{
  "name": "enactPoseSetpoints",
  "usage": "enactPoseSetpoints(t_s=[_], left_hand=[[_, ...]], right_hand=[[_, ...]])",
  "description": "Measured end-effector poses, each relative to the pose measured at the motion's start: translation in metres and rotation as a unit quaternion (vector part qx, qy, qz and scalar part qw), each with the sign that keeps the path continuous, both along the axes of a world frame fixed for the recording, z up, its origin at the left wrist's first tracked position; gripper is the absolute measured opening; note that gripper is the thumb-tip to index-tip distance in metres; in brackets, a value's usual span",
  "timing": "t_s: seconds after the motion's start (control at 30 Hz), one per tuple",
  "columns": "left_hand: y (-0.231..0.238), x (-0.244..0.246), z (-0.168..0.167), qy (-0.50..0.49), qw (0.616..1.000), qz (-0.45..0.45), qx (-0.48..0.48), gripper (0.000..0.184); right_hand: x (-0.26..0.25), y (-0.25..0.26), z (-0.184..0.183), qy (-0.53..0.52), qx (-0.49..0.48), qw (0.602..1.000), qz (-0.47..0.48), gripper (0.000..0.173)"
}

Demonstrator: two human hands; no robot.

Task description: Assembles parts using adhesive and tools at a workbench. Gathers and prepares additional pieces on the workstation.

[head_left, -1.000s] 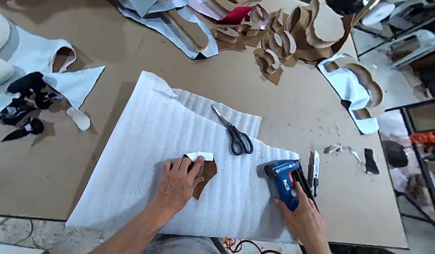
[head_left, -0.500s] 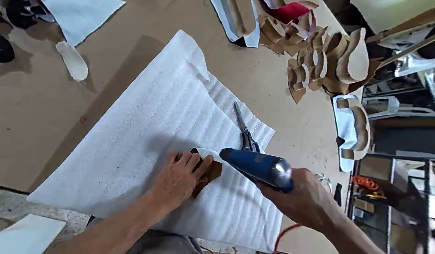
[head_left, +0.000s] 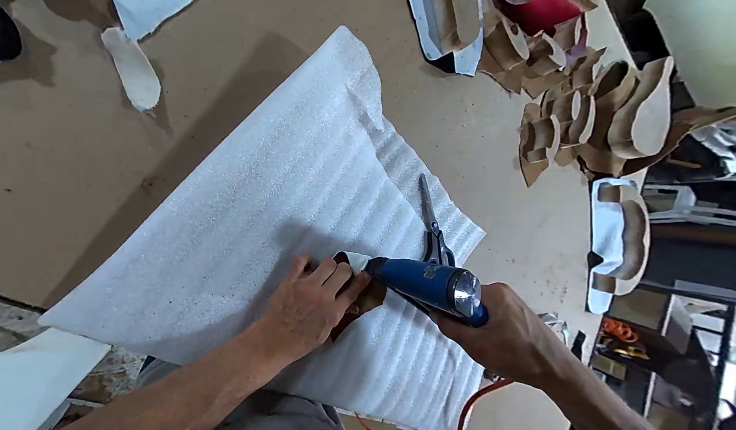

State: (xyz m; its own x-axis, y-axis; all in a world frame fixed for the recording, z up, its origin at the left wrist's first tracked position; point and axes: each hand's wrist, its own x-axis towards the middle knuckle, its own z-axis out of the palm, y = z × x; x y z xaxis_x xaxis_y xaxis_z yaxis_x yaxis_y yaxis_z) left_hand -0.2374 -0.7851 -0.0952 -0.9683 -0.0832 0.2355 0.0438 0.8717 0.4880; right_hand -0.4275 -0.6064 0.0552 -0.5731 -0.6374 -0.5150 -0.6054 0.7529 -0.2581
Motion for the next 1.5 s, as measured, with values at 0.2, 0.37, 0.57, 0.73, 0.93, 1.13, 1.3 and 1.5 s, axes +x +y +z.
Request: enactPoseSetpoints(t_s=[0.2,0.37,0.57,0.73,0.93,1.13,1.3,1.5], left_hand=[[0.000,0.001,-0.002,0.011,1.000,-0.005,-0.012,0.034],[-0.002,-0.001,0.001,0.001,1.000,-0.003,-0.004,0.037],[-0.018,-0.012,0.024,-0.094,0.994,-0.034,0.044,0.033],[-0.019,-0.013,0.023,-0.110,0.993,-0.023,0.021,0.034],[-0.016,-0.010,0.018,-0.071,0.997,-0.008,0.016,0.026],[-0.012,0.009,0.019,-0.019,0.997,0.059,0.044,0.044],[-0.002,0.063,0.015,-0.008,0.997,-0.037,-0.072,0.031],[0.008,0.021,0.013,0.068,0.993,0.013,-0.092,0.049]], right_hand=[[0.005,-0.004,0.000,-0.002,0.025,0.999,-0.027,0.017],[0.054,0.063,0.024,0.100,-0.034,0.983,-0.149,0.045],[0.109,0.131,-0.035,0.263,0.001,0.931,-0.254,0.062],[0.092,0.071,-0.034,0.198,-0.124,0.954,-0.187,0.060],[0.044,-0.038,-0.076,-0.105,-0.194,0.972,-0.086,0.042],[0.039,-0.050,-0.077,-0.123,-0.118,0.983,-0.073,0.046],[0.036,-0.065,-0.071,-0.100,-0.061,0.990,-0.081,0.042],[0.034,-0.074,-0.067,-0.090,-0.042,0.992,-0.077,0.034]])
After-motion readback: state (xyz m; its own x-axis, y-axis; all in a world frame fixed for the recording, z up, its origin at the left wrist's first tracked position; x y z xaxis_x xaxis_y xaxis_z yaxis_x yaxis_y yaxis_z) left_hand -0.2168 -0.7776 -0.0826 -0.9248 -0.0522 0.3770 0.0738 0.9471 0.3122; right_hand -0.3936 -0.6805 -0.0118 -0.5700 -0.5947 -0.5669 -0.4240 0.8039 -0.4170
